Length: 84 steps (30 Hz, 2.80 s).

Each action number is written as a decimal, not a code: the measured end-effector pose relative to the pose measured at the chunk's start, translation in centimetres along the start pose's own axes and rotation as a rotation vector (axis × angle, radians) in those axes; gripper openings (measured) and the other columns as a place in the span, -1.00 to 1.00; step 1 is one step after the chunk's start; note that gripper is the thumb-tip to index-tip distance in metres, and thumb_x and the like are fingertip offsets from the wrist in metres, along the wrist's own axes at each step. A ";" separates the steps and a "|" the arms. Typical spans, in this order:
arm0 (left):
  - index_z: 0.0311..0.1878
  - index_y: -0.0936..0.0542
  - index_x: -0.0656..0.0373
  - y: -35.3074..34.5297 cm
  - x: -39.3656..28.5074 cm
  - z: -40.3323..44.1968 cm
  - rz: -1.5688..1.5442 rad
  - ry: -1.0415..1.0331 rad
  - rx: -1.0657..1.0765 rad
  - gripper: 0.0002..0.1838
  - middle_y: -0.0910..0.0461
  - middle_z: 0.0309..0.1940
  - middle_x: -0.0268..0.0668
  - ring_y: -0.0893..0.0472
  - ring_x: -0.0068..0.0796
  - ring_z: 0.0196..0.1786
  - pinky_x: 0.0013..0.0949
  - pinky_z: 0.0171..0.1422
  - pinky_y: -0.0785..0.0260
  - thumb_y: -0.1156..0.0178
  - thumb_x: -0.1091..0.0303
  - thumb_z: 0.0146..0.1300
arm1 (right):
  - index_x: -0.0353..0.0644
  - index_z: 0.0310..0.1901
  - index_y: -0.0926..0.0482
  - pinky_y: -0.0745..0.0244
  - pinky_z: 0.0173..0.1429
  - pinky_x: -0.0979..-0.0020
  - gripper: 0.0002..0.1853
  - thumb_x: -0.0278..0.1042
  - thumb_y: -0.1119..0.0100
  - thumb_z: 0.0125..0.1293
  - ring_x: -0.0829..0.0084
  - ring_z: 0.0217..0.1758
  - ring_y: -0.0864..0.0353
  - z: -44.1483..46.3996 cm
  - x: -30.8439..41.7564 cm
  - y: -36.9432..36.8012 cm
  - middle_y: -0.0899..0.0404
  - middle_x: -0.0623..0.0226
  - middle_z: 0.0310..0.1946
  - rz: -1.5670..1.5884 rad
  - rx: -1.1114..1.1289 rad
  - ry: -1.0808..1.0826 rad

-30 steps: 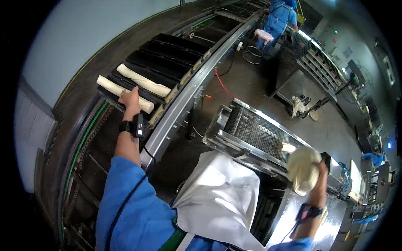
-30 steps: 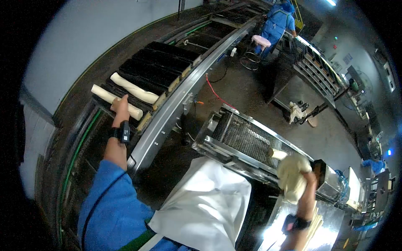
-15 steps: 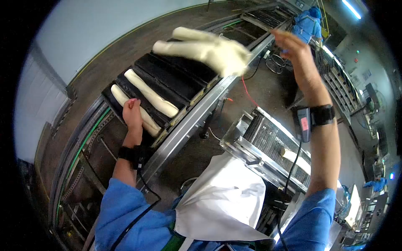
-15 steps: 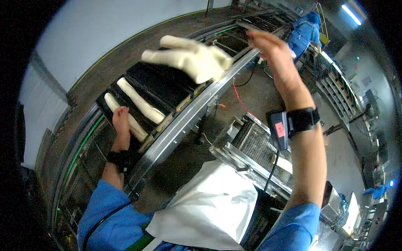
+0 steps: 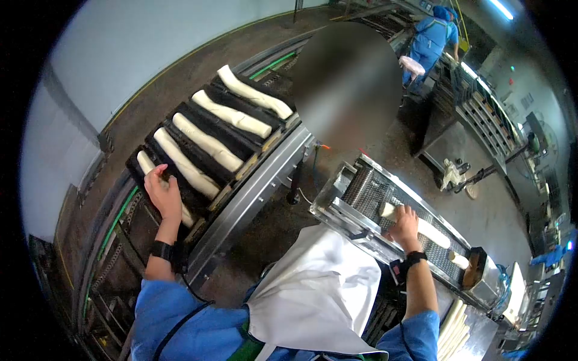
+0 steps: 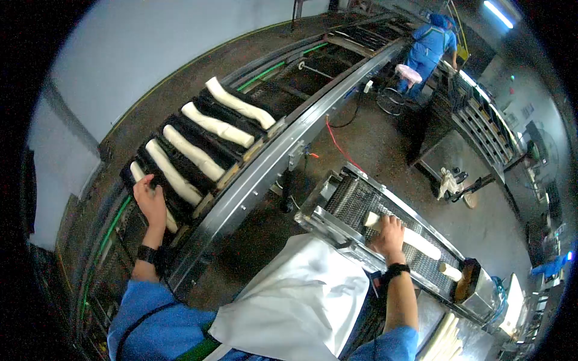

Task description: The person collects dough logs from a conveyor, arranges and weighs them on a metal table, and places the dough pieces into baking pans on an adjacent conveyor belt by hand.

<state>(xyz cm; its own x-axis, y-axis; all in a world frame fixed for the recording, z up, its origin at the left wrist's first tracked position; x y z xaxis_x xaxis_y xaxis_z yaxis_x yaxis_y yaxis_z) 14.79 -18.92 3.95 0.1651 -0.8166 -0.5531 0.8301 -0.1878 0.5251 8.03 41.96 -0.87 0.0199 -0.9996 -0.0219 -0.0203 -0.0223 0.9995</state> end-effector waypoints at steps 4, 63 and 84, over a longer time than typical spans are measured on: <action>-0.02 -0.52 0.16 -3.5 -6.0 1.1 -0.365 0.019 0.200 -0.60 -0.48 -0.01 -0.29 -0.45 -0.37 0.05 -0.35 0.16 -0.31 -0.20 0.63 0.01 | -0.14 -0.15 -0.55 -0.38 0.14 0.11 -0.56 -0.18 -0.39 -0.10 0.15 0.07 -0.46 -1.4 3.3 3.0 -0.49 0.19 -0.07 -0.064 0.019 0.002; 0.22 -0.38 0.23 -8.8 -12.8 -2.1 -0.106 -0.392 0.754 -0.46 -0.32 0.24 -0.02 -0.23 -0.03 0.36 -0.11 0.44 -0.06 -0.24 0.50 0.14 | -0.08 0.00 -0.44 -0.57 -0.05 0.27 -0.59 -0.55 -0.25 0.09 0.41 -0.06 -0.53 -22.7 -12.0 1.6 -0.51 0.34 -0.13 1.947 -1.122 -0.721; 0.08 -0.49 0.21 -21.0 -15.5 -7.2 0.001 -0.884 0.997 -0.62 -0.21 0.36 -0.09 -0.10 -0.05 0.47 -0.05 0.48 -0.08 -0.20 0.41 0.16 | -0.42 0.42 0.06 0.08 0.52 0.25 0.16 -0.04 -0.49 -0.05 0.01 0.51 0.02 -48.6 -7.3 -3.4 -0.02 -0.36 0.37 0.873 -1.123 -1.410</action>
<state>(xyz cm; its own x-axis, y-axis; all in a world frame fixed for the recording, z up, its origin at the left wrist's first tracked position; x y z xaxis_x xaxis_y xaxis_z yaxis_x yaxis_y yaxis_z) -1.30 1.58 -3.18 -0.5479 -0.8233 -0.1485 0.0253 -0.1937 0.9807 56.54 50.25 -3.13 -0.3114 -0.0545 0.9487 0.9416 -0.1520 0.3004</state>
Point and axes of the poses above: each hand's wrist, its own z-axis towards the middle knuckle, its own y-axis out of the back of the hand, x = y × z, the point moved 2 cm from there along z, towards the middle knuckle
